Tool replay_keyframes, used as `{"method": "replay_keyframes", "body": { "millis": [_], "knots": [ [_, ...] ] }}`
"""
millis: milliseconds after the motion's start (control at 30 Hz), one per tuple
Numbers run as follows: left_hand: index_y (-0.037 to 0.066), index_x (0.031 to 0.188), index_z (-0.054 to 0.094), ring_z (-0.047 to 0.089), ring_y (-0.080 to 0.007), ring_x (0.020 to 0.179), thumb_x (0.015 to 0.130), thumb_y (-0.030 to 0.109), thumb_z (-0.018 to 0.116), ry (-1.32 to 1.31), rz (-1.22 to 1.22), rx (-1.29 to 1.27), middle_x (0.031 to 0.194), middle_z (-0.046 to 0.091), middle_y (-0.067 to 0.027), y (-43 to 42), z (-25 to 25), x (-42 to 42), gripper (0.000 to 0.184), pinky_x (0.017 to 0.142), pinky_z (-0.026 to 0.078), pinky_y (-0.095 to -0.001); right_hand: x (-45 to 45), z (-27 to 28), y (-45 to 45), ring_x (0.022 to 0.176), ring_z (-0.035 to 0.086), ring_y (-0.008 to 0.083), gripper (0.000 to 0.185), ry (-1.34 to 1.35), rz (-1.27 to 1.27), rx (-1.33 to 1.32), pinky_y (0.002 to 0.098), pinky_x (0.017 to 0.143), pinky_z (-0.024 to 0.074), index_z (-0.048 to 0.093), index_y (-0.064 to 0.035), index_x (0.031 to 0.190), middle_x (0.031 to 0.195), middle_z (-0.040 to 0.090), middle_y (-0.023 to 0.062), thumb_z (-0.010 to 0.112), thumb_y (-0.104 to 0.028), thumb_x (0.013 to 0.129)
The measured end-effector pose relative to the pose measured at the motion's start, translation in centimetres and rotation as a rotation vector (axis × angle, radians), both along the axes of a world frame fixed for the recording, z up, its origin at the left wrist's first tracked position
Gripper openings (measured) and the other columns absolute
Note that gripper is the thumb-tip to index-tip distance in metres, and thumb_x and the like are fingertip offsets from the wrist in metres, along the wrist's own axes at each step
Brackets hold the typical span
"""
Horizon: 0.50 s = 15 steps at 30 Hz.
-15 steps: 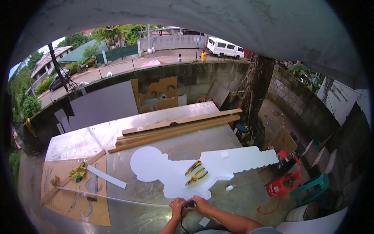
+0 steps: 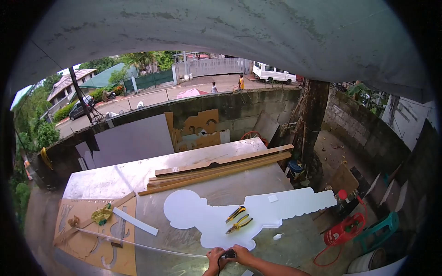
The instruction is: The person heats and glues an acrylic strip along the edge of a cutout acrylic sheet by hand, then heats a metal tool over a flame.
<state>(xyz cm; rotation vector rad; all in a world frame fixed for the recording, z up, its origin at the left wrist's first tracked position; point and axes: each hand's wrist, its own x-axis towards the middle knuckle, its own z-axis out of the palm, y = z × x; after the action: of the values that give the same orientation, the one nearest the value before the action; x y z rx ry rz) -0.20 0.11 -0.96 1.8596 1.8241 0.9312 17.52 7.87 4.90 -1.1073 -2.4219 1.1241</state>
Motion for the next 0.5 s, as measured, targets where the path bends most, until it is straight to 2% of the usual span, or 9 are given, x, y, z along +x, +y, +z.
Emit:
{"method": "replay_keyframes", "body": {
  "millis": [267,333,367,433,467,500],
  "knots": [
    [0.02,0.107,0.072,0.054,-0.0261,0.114,0.07,0.043,0.082,0.0,0.017,-0.014,0.114,0.061,-0.0045,0.02,-0.24,0.09,0.044,0.098,0.029,-0.0514,-0.08,0.31,0.09,0.09,0.066,0.0262,0.043,-0.002,0.015,0.039,0.0369,0.082,0.0528,0.072,-0.014,0.115,0.096,0.064,0.0111,0.086,-0.031,0.078],
    [0.021,0.104,0.075,0.057,-0.0232,0.112,0.06,0.034,0.088,0.034,0.053,0.011,0.112,0.064,-0.0022,0.03,-0.24,0.22,0.047,0.097,0.031,-0.0476,-0.1,0.25,-0.01,0.09,0.067,0.0262,0.043,0.004,0.009,0.048,0.037,0.082,0.0531,0.072,-0.0147,0.115,0.096,0.065,0.011,0.086,-0.031,0.077],
    [0.021,0.104,0.075,0.057,-0.0232,0.112,0.06,0.034,0.088,0.035,0.055,0.009,0.112,0.064,-0.0022,-0.02,-0.3,0.17,0.047,0.097,0.031,-0.0476,-0.09,0.15,-0.08,0.09,0.067,0.0263,0.043,0.005,0.011,0.046,0.037,0.082,0.0531,0.072,-0.0147,0.115,0.096,0.065,0.011,0.086,-0.031,0.077],
    [0.02,0.107,0.072,0.055,-0.0265,0.114,0.07,0.041,0.082,0.003,0.021,0.01,0.115,0.061,-0.0049,-0.09,-0.41,0.06,0.043,0.098,0.029,-0.0514,-0.04,-0.03,-0.07,0.091,0.067,0.0268,0.043,0.016,-0.007,0.031,0.0372,0.082,0.0531,0.072,-0.0151,0.115,0.097,0.065,0.0112,0.086,-0.031,0.077],
    [0.02,0.107,0.072,0.055,-0.0265,0.114,0.07,0.041,0.082,0.003,0.024,0.011,0.115,0.061,-0.0049,-0.1,-0.49,0.09,0.043,0.098,0.029,-0.0514,0.0,-0.13,-0.04,0.091,0.067,0.0268,0.043,0.017,-0.004,0.031,0.0372,0.082,0.0531,0.072,-0.0151,0.115,0.097,0.065,0.0112,0.086,-0.031,0.077],
    [0.02,0.106,0.072,0.055,-0.0265,0.114,0.07,0.041,0.082,-0.008,0.026,0.003,0.114,0.061,-0.0051,-0.07,-0.51,0.16,0.043,0.098,0.029,-0.0513,0.02,-0.2,0.03,0.092,0.065,0.0299,0.046,0.008,0.002,0.034,0.0399,0.082,0.0527,0.071,-0.0115,0.113,0.097,0.064,0.0129,0.084,-0.036,0.077]
  ]
}}
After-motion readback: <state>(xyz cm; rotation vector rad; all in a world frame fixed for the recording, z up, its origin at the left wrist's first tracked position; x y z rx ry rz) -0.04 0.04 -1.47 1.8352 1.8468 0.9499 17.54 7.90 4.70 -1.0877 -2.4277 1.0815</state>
